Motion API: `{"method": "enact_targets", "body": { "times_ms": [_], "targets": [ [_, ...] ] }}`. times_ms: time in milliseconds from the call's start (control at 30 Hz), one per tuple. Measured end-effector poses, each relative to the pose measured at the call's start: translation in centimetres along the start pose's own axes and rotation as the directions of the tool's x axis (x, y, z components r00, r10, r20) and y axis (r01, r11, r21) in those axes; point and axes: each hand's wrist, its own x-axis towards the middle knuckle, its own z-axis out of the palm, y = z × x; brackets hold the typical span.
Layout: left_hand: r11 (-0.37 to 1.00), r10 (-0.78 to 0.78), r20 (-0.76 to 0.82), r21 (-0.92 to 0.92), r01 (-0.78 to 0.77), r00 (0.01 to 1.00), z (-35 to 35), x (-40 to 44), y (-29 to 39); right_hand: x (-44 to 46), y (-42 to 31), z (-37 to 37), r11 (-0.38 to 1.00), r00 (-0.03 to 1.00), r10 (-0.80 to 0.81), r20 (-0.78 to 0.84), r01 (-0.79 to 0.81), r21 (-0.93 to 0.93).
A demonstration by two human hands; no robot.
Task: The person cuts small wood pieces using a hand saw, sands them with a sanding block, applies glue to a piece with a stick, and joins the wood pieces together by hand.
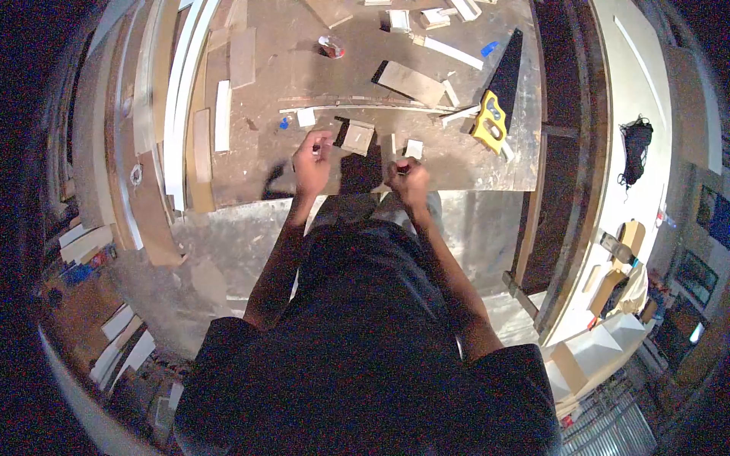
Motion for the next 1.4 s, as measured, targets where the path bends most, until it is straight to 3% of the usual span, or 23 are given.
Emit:
{"method": "enact_targets", "body": {
  "times_ms": [67,133,167,333,467,500,800,1133,1333,1400],
  "targets": [
    [0.996,0.053,0.041,0.071,-0.056,0.998,-0.2,-0.3,-1.1,0.0,0.1,1.3,0.998,0.999,-0.032,-0.021,0.030,-0.061],
    [0.996,0.008,0.077,0.087,-0.015,0.997,0.1,-0.6,-2.0,0.0,-0.3,2.0,0.984,0.993,-0.082,-0.084,0.067,-0.168],
    [0.994,-0.035,0.113,0.105,0.023,0.993,0.2,-0.7,-2.5,-0.2,-0.5,2.0,0.991,0.988,-0.124,-0.095,0.117,-0.072],
    [0.990,0.074,0.100,0.112,-0.085,0.992,1.0,-1.0,-3.5,-0.5,-1.3,2.4,0.986,0.989,-0.117,-0.090,0.105,-0.129],
    [0.985,-0.046,0.170,0.173,0.016,0.984,1.0,-0.9,-3.6,-0.7,-2.4,2.8,0.943,0.976,-0.204,-0.071,0.176,-0.284],
    [0.980,-0.101,0.197,0.187,0.064,0.975,1.0,-1.0,-3.7,-0.9,-2.2,3.0,0.943,0.977,-0.199,-0.071,0.172,-0.284],
    [0.989,-0.060,0.202,0.144,0.031,0.977,1.1,-1.0,-4.7,-0.5,-2.1,3.6,0.982,0.990,-0.136,0.041,0.140,-0.125],
    [0.992,-0.016,0.146,0.124,-0.002,0.989,1.7,-0.9,-5.8,0.0,-3.6,3.3,0.974,0.990,-0.127,0.066,0.137,-0.179],
    [0.981,-0.157,0.111,0.129,0.142,0.981,1.2,-1.2,-4.1,0.6,-3.5,3.1,0.975,0.994,-0.059,0.088,0.076,-0.207],
    [0.986,0.048,-0.066,0.164,-0.037,0.997,0.7,-1.2,-3.3,1.0,-2.3,2.7,0.966,0.994,-0.067,0.091,0.088,-0.245]
  ]
}}
